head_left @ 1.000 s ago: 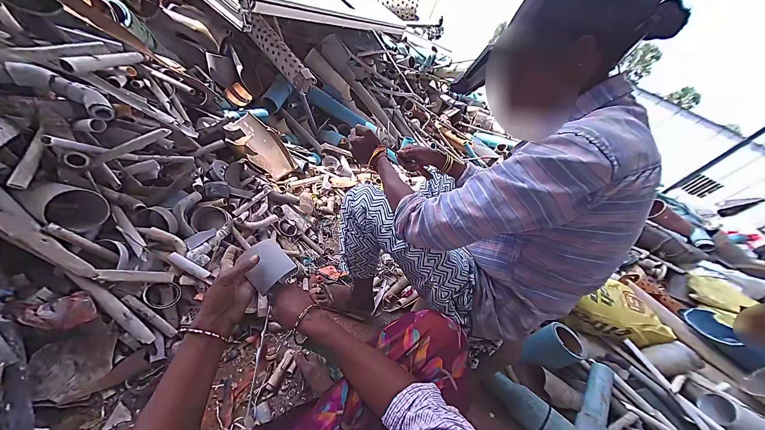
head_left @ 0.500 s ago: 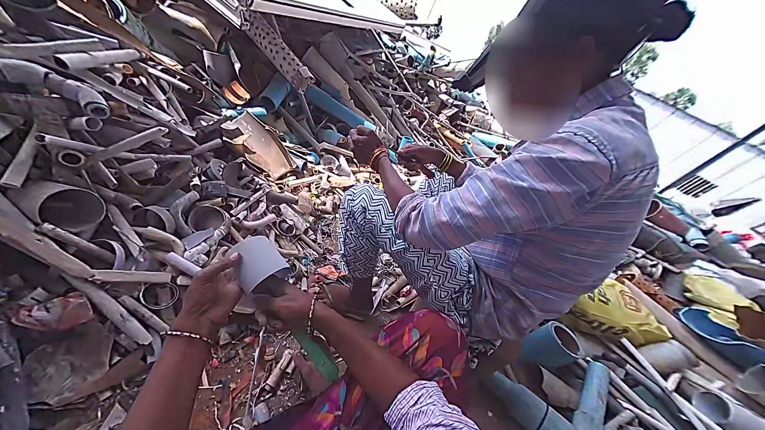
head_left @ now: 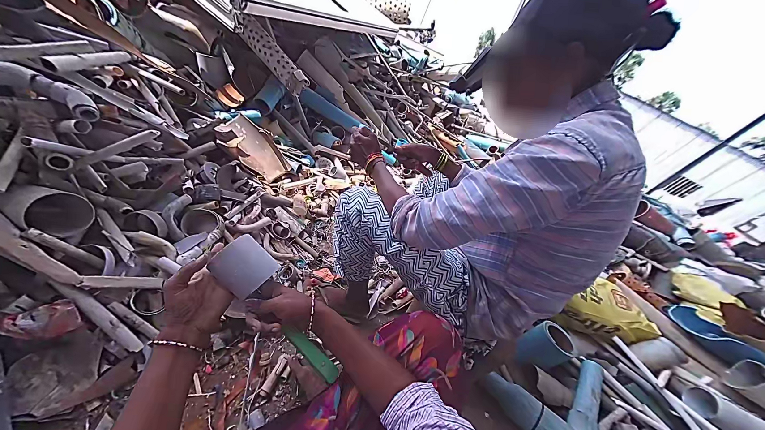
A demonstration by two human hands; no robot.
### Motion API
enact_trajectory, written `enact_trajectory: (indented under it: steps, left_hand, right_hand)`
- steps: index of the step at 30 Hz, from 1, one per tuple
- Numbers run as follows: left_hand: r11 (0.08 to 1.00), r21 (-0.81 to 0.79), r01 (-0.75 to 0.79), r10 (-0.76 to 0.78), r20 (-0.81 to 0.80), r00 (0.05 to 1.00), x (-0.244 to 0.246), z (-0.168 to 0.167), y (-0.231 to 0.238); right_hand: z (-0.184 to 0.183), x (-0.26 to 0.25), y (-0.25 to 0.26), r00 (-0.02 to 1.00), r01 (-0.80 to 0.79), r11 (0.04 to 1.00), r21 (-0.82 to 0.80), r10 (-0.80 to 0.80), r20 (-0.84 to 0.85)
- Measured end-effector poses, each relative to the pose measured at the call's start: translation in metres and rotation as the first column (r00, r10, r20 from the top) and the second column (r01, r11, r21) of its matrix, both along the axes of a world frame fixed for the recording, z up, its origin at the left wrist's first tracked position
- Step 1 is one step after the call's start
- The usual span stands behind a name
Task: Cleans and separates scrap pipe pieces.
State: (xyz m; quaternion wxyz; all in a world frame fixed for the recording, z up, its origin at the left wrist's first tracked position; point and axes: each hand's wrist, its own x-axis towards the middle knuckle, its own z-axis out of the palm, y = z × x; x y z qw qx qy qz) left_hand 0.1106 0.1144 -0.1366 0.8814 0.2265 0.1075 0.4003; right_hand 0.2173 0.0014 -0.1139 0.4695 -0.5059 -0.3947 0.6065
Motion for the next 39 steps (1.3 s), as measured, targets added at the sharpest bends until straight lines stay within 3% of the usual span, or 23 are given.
enact_trajectory:
  steps: [2, 4, 6, 8, 9, 10, 11, 12, 13, 14, 15, 16, 17, 18, 19, 21, 23, 24, 27, 30, 33, 36, 39]
  left_hand:
    - [0.998, 0.045, 0.035, -0.038, 0.086, 0.996, 0.0, -0.008, 0.003]
    - [0.996, 0.076, 0.036, -0.039, 0.031, 0.999, 0.002, -0.006, -0.001]
    - [1.0, 0.005, -0.027, 0.028, -0.103, 0.994, 0.008, 0.005, -0.01]
    - [0.997, -0.025, -0.077, 0.07, -0.203, 0.977, 0.015, 0.004, -0.013]
    - [0.997, -0.007, -0.081, 0.077, -0.248, 0.966, 0.015, 0.003, -0.014]
    - [0.996, 0.014, -0.091, 0.091, -0.297, 0.951, 0.015, 0.006, -0.016]
    - [0.994, 0.026, -0.102, 0.105, -0.322, 0.941, 0.014, 0.009, -0.017]
    - [0.993, 0.029, -0.118, 0.121, -0.318, 0.94, 0.013, 0.011, -0.018]
    - [0.99, 0.032, -0.136, 0.14, -0.299, 0.944, 0.012, 0.011, -0.019]
    - [0.988, 0.041, -0.147, 0.152, -0.265, 0.952, 0.012, 0.009, -0.019]
    - [0.988, 0.056, -0.146, 0.155, -0.241, 0.958, 0.012, 0.007, -0.019]
    - [0.987, 0.067, -0.147, 0.159, -0.225, 0.961, 0.013, 0.007, -0.019]
    - [0.987, 0.063, -0.149, 0.159, -0.216, 0.963, 0.013, 0.008, -0.019]
    - [0.988, 0.055, -0.146, 0.155, -0.222, 0.963, 0.013, 0.009, -0.02]
    - [0.988, 0.044, -0.149, 0.155, -0.241, 0.958, 0.013, 0.011, -0.019]
    - [0.984, 0.062, -0.168, 0.179, -0.294, 0.939, 0.012, 0.009, -0.012]
    - [0.978, 0.073, -0.194, 0.207, -0.298, 0.932, 0.006, 0.008, -0.001]
    - [0.974, 0.064, -0.219, 0.228, -0.278, 0.933, 0.004, 0.007, 0.004]
    - [0.966, 0.041, -0.253, 0.256, -0.253, 0.933, 0.003, 0.008, 0.006]
    - [0.97, 0.1, -0.222, 0.243, -0.33, 0.912, 0.008, 0.006, -0.001]
    - [0.966, 0.107, -0.237, 0.259, -0.343, 0.903, 0.005, 0.007, 0.002]
    - [0.944, 0.186, -0.271, 0.323, -0.377, 0.868, 0.007, 0.004, 0.005]
    - [0.898, 0.192, -0.396, 0.44, -0.423, 0.792, 0.009, 0.006, 0.009]
  right_hand:
    - [0.001, -0.001, -0.003, 0.958, -0.032, 1.0, -0.001, 0.03, -0.286]
    - [-0.001, -0.002, -0.004, 0.979, -0.001, 1.0, -0.021, -0.003, -0.205]
    - [0.001, 0.0, -0.001, 0.971, 0.04, 0.998, 0.052, -0.052, 0.235]
    - [0.017, -0.004, 0.003, 0.627, 0.019, 1.0, -0.017, 0.001, 0.779]
    - [0.026, -0.01, 0.006, 0.471, 0.032, 0.987, -0.158, 0.125, 0.873]
    - [0.024, -0.014, 0.009, 0.398, 0.056, 0.974, -0.219, 0.179, 0.9]
    - [0.019, -0.014, 0.01, 0.406, 0.065, 0.976, -0.209, 0.166, 0.899]
    - [0.012, -0.012, 0.01, 0.499, 0.063, 0.986, -0.152, 0.101, 0.86]
    - [0.004, -0.01, 0.007, 0.665, 0.052, 0.998, -0.045, -0.001, 0.747]
    - [-0.001, -0.011, 0.004, 0.851, 0.041, 0.998, 0.039, -0.055, 0.522]
    - [-0.002, -0.013, 0.002, 0.97, 0.035, 0.997, 0.067, -0.05, 0.236]
    - [-0.001, -0.014, 0.0, 0.999, 0.023, 0.998, 0.067, -0.026, 0.037]
    - [-0.001, -0.015, -0.001, 1.0, 0.016, 0.998, 0.064, -0.015, -0.015]
    - [-0.001, -0.014, -0.001, 0.995, 0.019, 0.998, 0.062, -0.025, 0.092]
    - [0.001, -0.012, 0.0, 0.94, 0.02, 0.998, 0.052, -0.036, 0.339]
    - [0.015, -0.011, 0.006, 0.608, 0.02, 0.991, -0.133, 0.094, 0.788]
    - [0.023, -0.018, 0.008, 0.378, 0.083, 0.97, -0.226, 0.179, 0.908]
    - [0.024, -0.02, 0.008, 0.317, 0.1, 0.972, -0.212, 0.171, 0.933]
    - [0.016, -0.024, 0.007, 0.265, 0.094, 0.986, -0.137, 0.108, 0.958]
    - [0.009, -0.022, 0.011, 0.276, 0.069, 0.973, -0.222, 0.195, 0.941]
    - [0.01, -0.023, 0.009, 0.254, 0.075, 0.988, -0.131, 0.108, 0.961]
    - [0.003, -0.02, 0.01, 0.257, 0.056, 0.974, -0.217, 0.196, 0.946]
    - [-0.002, -0.018, 0.013, 0.233, 0.03, 0.993, -0.113, 0.102, 0.967]
